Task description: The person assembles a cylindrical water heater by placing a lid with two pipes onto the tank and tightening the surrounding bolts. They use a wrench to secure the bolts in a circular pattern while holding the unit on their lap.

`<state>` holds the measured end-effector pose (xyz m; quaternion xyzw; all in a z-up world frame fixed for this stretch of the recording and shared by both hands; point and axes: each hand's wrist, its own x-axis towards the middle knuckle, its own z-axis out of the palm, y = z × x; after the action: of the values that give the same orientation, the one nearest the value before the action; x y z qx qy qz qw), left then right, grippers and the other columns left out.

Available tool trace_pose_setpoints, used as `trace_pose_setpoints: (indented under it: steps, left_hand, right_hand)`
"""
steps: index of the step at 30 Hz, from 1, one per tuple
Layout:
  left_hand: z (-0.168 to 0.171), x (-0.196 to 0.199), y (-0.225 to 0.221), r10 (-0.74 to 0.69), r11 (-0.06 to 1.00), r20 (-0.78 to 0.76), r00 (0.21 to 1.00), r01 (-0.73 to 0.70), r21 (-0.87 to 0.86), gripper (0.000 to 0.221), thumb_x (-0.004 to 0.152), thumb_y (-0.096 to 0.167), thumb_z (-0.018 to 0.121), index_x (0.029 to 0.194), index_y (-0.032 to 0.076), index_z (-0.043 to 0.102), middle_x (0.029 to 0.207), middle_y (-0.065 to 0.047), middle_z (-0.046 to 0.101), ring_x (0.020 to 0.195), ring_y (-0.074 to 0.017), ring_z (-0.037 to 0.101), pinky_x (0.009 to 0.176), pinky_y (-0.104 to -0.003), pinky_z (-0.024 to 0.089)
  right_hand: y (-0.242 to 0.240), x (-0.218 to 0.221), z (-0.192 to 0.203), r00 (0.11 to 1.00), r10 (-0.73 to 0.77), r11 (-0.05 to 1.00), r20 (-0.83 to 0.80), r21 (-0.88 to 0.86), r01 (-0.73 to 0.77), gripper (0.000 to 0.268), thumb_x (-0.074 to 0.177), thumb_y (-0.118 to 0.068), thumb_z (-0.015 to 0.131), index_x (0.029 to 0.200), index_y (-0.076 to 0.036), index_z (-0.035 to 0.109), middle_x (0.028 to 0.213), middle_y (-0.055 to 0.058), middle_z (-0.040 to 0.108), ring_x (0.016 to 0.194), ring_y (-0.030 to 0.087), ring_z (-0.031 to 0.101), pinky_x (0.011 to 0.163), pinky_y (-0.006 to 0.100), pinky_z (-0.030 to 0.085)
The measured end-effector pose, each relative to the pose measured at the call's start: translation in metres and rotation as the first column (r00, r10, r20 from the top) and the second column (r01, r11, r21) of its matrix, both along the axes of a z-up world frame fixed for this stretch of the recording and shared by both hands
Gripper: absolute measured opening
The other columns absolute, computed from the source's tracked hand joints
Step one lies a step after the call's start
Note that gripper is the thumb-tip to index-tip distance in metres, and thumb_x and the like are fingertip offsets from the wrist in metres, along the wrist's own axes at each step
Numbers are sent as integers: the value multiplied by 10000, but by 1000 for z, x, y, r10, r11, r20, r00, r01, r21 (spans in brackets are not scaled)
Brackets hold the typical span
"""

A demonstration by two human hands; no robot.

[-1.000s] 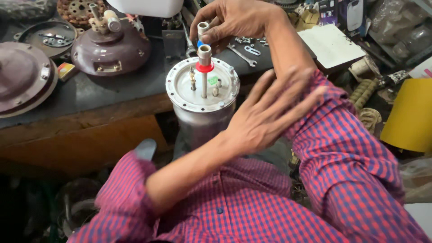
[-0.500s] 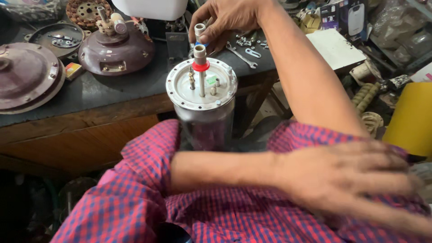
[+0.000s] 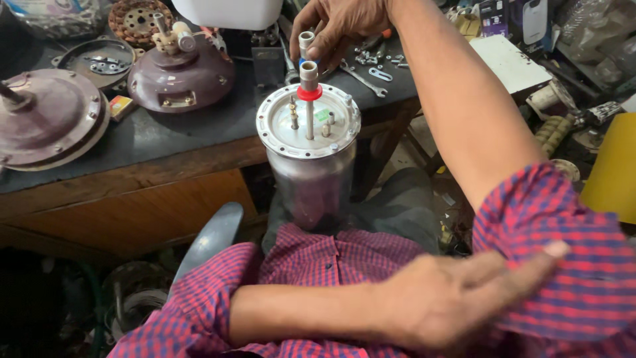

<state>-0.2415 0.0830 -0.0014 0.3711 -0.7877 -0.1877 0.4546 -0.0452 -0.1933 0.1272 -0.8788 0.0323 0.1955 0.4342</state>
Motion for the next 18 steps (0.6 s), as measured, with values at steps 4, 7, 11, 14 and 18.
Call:
trace_pose_setpoints:
  steps: [4,7,11,14,18]
  left_hand:
    - [23,-10,15,-70,997,-7,997,70,-7,721,1027,138,551,1677,94,241,1070,-109,582,923,-279,665,821,-383,570]
    - [31,-9,20,-72,997,0,997,72,-38,713,1005,141,572,1653,97,276,1091,-110,588,935,-279,668,823,-384,571]
    - [39,-5,19,-70,994,16,997,71,-87,703,977,146,600,1620,100,322,1119,-112,596,951,-280,672,826,-385,573]
    - [40,4,21,-59,992,35,998,62,-114,695,955,150,621,1596,102,356,1140,-113,602,963,-280,675,828,-386,575]
    - [40,11,23,-28,990,37,999,33,-140,686,926,155,650,1564,106,402,1168,-114,610,980,-281,679,830,-387,577]
  right_hand:
    - [-2,-3,2,1000,-4,1000,-4,2,4,374,875,-183,755,1216,-47,687,1064,85,758,979,170,751,839,311,625]
    - [4,-3,1,1000,7,1000,-3,9,-7,359,882,-179,752,1207,-39,691,1061,88,758,970,174,749,842,314,630]
    - [8,-4,6,1000,10,1000,15,-9,-10,340,891,-173,748,1195,-30,697,1057,92,759,958,180,748,846,317,638]
    - [14,-1,5,999,19,998,36,-52,-17,316,889,-165,743,1173,-30,709,1046,93,760,954,179,752,845,318,643]
    - [16,-2,8,997,38,996,61,-80,-33,299,889,-165,740,1155,-34,703,1040,84,758,951,176,753,835,325,651]
